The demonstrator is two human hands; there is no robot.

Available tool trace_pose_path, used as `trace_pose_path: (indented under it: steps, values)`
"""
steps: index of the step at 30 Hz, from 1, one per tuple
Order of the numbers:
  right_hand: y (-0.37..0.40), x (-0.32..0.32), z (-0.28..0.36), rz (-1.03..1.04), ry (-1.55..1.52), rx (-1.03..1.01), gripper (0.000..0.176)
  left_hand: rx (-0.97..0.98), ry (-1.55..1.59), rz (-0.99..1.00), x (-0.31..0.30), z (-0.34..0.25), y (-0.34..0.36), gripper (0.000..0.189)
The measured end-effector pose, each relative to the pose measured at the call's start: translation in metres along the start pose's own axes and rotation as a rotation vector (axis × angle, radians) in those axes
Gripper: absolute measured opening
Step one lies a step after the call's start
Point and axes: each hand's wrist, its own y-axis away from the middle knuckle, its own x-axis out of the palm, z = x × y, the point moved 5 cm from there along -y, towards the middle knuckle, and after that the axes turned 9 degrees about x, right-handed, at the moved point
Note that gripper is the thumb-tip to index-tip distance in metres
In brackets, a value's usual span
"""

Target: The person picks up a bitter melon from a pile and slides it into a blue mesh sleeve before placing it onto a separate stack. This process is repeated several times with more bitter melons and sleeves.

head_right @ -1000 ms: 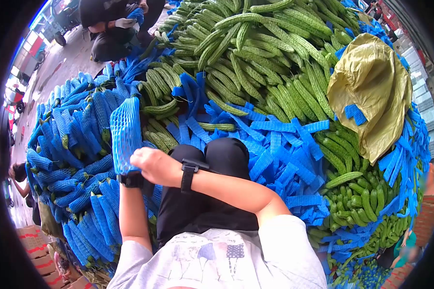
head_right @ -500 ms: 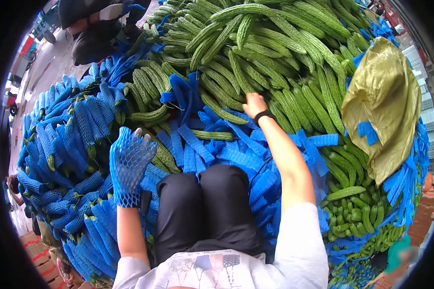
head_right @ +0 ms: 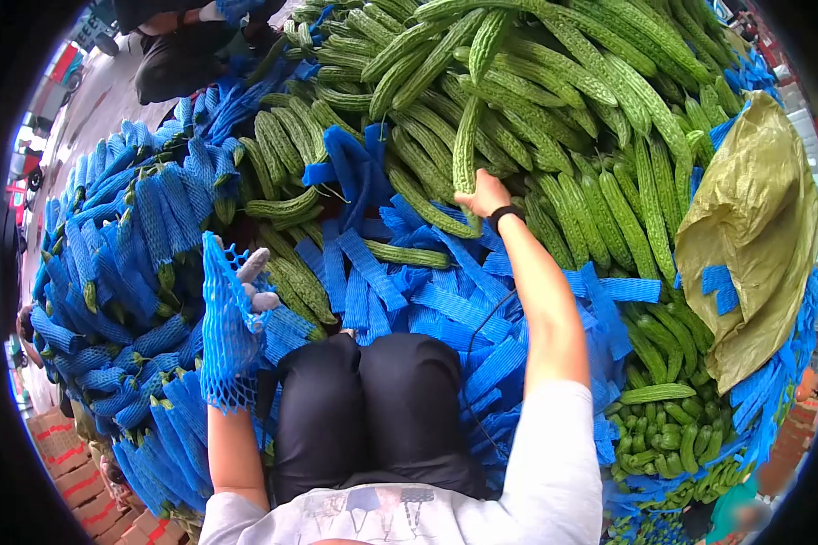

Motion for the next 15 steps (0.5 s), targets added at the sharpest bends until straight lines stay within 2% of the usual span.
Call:
trace_pose_path:
  steps: [1,2,3,4,6,7,8,10,11,13,15]
  values:
    - [0.013,-0.003,0.007,0.022,-0.295,-0.107,0.063,-0.006,0.089,0.071,0.000,0.000,0.005,0.076]
    - [0.027,0.000,0.015,0.161,-0.670,-0.175,0.056,-0.011,0.177,0.143,0.002,-0.002,0.012,0.078]
    - [0.055,-0.008,0.030,0.353,-0.949,-0.113,0.051,-0.039,0.217,0.222,0.007,-0.012,0.022,0.088]
    - [0.091,-0.028,0.054,0.550,-1.223,-0.047,0.047,-0.039,0.186,0.261,0.012,-0.021,0.032,0.089]
    - [0.151,-0.063,0.098,0.685,-1.470,-0.095,0.039,-0.033,0.126,0.340,0.027,-0.038,0.056,0.090]
    - [0.174,-0.075,0.115,0.642,-1.476,-0.109,0.039,-0.063,0.051,0.356,0.032,-0.048,0.068,0.094]
    - [0.197,-0.089,0.136,0.594,-1.508,-0.129,0.038,0.032,-0.105,0.512,0.033,-0.054,0.078,0.096]
    - [0.240,-0.113,0.177,0.530,-1.536,-0.250,0.039,0.036,-0.193,0.511,0.055,-0.066,0.105,0.104]
    - [0.259,-0.120,0.194,0.462,-1.500,-0.332,0.041,0.007,-0.019,0.478,0.057,-0.060,0.114,0.110]
    - [0.298,-0.128,0.230,0.339,-1.433,-0.470,0.043,0.686,-0.785,0.405,0.059,-0.067,0.120,0.103]
    - [0.333,-0.123,0.258,0.261,-1.356,-0.627,0.049,0.734,-0.724,0.360,0.045,-0.064,0.128,0.087]
